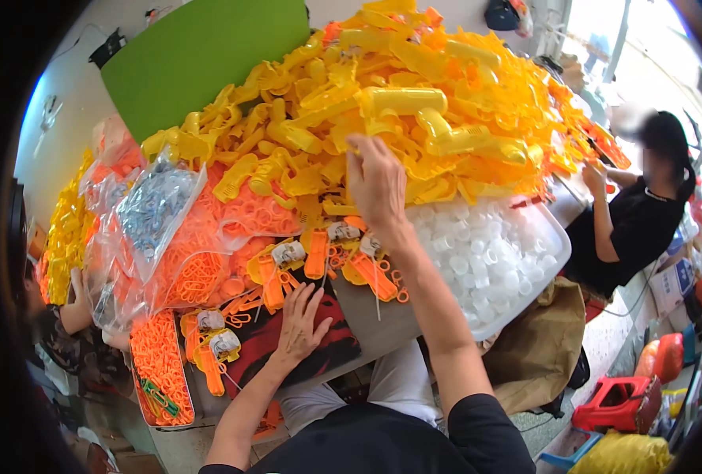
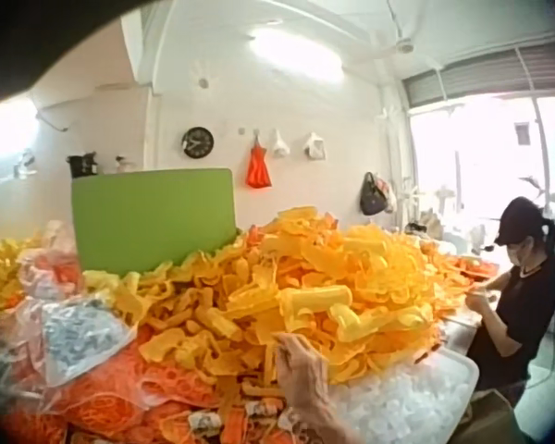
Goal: Assembling plastic toy guns by attaching components and applying labels at a factory workbench.
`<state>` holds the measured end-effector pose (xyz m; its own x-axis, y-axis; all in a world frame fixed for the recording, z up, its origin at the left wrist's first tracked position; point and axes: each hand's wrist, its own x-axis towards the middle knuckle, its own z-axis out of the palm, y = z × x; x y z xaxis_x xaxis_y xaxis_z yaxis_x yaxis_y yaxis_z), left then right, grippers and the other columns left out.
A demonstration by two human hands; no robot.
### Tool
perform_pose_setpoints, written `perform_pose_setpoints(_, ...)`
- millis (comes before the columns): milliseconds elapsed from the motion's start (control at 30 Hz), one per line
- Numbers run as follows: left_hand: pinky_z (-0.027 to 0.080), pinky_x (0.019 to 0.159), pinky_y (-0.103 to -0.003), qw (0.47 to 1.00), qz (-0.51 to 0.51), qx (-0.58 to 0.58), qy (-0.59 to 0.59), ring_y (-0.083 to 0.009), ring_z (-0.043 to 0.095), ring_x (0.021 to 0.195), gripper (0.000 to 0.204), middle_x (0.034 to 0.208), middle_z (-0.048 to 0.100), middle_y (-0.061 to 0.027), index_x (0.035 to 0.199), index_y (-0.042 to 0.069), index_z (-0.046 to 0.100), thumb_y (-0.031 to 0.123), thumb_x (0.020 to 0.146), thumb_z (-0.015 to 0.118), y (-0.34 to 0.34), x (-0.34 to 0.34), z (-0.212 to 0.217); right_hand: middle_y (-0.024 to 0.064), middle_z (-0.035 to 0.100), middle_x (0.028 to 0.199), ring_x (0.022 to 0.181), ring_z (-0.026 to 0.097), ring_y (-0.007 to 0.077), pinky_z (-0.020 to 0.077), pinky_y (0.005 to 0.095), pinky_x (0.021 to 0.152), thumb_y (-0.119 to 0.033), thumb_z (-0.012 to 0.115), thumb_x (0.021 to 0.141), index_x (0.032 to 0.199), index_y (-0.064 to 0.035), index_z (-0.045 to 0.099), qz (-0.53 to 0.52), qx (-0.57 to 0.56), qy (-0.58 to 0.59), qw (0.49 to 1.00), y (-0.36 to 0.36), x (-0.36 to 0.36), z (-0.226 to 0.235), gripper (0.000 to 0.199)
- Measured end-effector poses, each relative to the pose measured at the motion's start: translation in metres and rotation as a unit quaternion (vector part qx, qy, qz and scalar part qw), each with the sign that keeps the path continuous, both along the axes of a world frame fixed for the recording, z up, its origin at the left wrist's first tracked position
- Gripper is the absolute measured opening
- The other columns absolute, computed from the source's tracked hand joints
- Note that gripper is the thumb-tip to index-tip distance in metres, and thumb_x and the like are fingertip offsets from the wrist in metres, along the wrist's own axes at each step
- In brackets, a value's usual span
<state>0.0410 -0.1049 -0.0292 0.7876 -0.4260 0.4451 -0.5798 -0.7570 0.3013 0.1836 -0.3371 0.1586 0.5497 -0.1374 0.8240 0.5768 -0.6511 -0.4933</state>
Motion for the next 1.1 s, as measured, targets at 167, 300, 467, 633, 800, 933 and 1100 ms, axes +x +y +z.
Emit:
perform_pose_setpoints(167, 0.029, 0.12, -0.052, 1.0, 0.008, -0.026, 0.006, -0.0386, 0.038, 0.142, 0.066, 0.147, 0.046, -0.0182, 0.147, 0.004, 0.049, 0.026, 0.09, 0.072, 0.001, 0.0, -0.005, 0.0158, 0.072, 0.105, 0.101, 0.068, 0.033, 0.0522, 0.0418, 0.089, -0.012, 0.068, 0.093, 0.109, -0.0069, 0.071, -0.153, -0.139, -0.103, 0.973, -0.011, 0.091, 0.037, 0.017)
perform_pose_setpoints(300, 0.032, 0.118, -0.052, 0.999, 0.013, -0.035, 0.005, -0.0379, 0.04, 0.14, 0.063, 0.145, 0.048, -0.0175, 0.144, 0.004, 0.051, 0.029, 0.09, 0.072, 0.001, 0.001, -0.004, 0.0175, 0.073, 0.116, 0.115, 0.065, 0.0374, 0.0438, 0.0492, 0.101, -0.046, 0.057, 0.099, 0.119, -0.0061, 0.067, -0.267, -0.18, 0.078, 0.944, -0.029, 0.146, 0.068, 0.046)
perform_pose_setpoints(467, 0.033, 0.118, -0.052, 0.999, 0.013, -0.03, 0.006, -0.0365, 0.039, 0.141, 0.062, 0.144, 0.049, -0.0161, 0.142, 0.003, 0.053, 0.03, 0.089, 0.073, 0.002, 0.004, -0.005, 0.0238, 0.073, 0.113, 0.115, 0.065, 0.0413, 0.0419, 0.0518, 0.104, -0.055, 0.057, 0.096, 0.125, -0.0048, 0.062, -0.243, -0.222, 0.242, 0.913, 0.005, 0.169, 0.083, 0.058)
perform_pose_setpoints(633, 0.032, 0.118, -0.051, 0.999, 0.024, -0.029, 0.019, -0.0366, 0.039, 0.141, 0.064, 0.145, 0.049, -0.0171, 0.142, 0.003, 0.052, 0.031, 0.089, 0.072, 0.007, 0.002, -0.009, 0.0289, 0.057, 0.139, 0.133, 0.051, 0.0446, 0.0404, 0.0531, 0.111, -0.038, 0.067, 0.095, 0.139, -0.0007, 0.051, 0.01, -0.193, 0.235, 0.952, 0.083, 0.165, 0.044, 0.06)
perform_pose_setpoints(800, 0.032, 0.118, -0.05, 0.999, 0.014, -0.038, 0.011, -0.0359, 0.039, 0.141, 0.064, 0.144, 0.049, -0.0172, 0.143, 0.003, 0.051, 0.032, 0.089, 0.071, 0.002, 0.003, -0.011, 0.024, 0.032, 0.161, 0.149, 0.03, 0.0411, 0.031, 0.0485, 0.121, -0.031, 0.066, 0.098, 0.152, -0.006, 0.039, 0.117, -0.305, 0.102, 0.94, 0.115, 0.192, -0.013, 0.065)
perform_pose_setpoints(933, 0.032, 0.119, -0.05, 0.999, 0.01, -0.037, 0.007, -0.0359, 0.039, 0.141, 0.065, 0.143, 0.049, -0.0173, 0.143, 0.003, 0.051, 0.032, 0.089, 0.071, 0.002, 0.001, -0.01, 0.0205, 0.033, 0.162, 0.15, 0.029, 0.04, 0.0318, 0.0472, 0.121, -0.028, 0.064, 0.1, 0.152, -0.006, 0.041, 0.12, -0.27, 0.068, 0.953, 0.128, 0.19, -0.003, 0.061)
perform_pose_setpoints(1100, 0.031, 0.119, -0.051, 0.999, 0.026, -0.04, 0.021, -0.0363, 0.039, 0.141, 0.065, 0.144, 0.049, -0.0179, 0.143, 0.003, 0.051, 0.033, 0.089, 0.071, 0.01, 0.0, -0.013, 0.0159, 0.048, 0.153, 0.138, 0.047, 0.0348, 0.0426, 0.0462, 0.112, -0.029, 0.064, 0.098, 0.145, -0.0062, 0.051, 0.04, -0.304, 0.139, 0.941, 0.112, 0.151, 0.06, 0.054)
